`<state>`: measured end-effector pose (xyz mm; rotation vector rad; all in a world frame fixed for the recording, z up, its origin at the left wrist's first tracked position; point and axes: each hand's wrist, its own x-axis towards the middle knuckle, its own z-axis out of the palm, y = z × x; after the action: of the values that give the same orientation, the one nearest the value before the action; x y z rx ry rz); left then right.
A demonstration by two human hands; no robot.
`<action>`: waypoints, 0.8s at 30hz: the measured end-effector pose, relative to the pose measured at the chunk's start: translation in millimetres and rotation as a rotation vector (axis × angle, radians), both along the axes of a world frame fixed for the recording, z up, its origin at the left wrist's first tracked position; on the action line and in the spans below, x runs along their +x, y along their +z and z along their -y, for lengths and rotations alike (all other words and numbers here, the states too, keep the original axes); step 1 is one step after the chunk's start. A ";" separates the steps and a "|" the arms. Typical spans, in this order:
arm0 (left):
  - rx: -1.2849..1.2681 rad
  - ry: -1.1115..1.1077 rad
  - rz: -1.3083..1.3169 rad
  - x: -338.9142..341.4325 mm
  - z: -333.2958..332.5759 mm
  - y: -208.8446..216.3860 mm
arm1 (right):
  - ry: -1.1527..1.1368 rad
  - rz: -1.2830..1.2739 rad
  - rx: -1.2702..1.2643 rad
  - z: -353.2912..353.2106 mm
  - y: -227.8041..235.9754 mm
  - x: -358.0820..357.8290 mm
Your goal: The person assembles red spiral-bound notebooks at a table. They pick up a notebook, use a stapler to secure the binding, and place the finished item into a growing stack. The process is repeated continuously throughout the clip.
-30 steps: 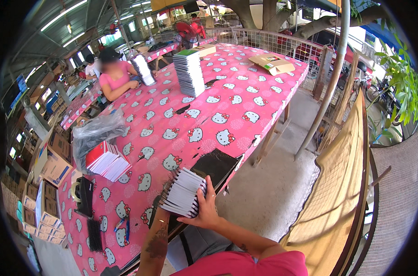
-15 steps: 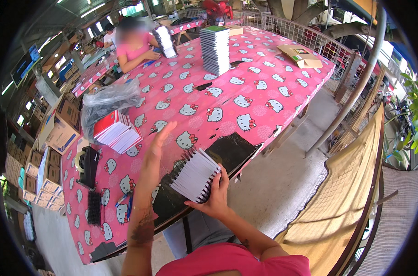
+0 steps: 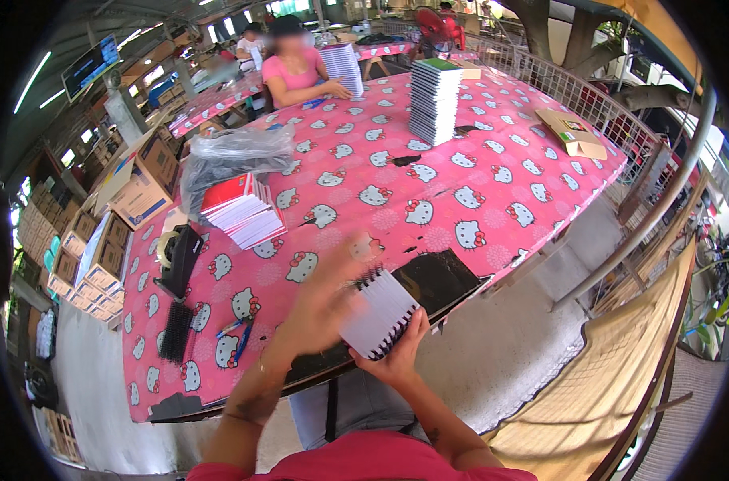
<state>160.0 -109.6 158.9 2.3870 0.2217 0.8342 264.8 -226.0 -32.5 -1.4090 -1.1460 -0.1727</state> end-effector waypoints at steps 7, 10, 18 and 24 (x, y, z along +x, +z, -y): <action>-1.560 -0.407 0.085 45.6 -46.3 -116.3 | 0.175 -0.123 0.026 -1.7 12.2 6.3; -1.641 -0.177 0.191 44.0 -63.2 -102.3 | 0.415 -0.378 -0.007 -30.9 64.7 34.9; -1.245 0.093 0.366 32.5 -87.1 -85.8 | 0.941 -1.094 -0.755 -168.4 120.4 138.6; -1.292 0.399 0.399 42.5 -111.7 -136.7 | 0.741 -0.840 -1.023 -196.5 116.8 123.7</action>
<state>202.5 2.1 22.2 0.9614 0.7972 0.9041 388.4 -29.6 84.3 -1.5069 -0.9402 1.5723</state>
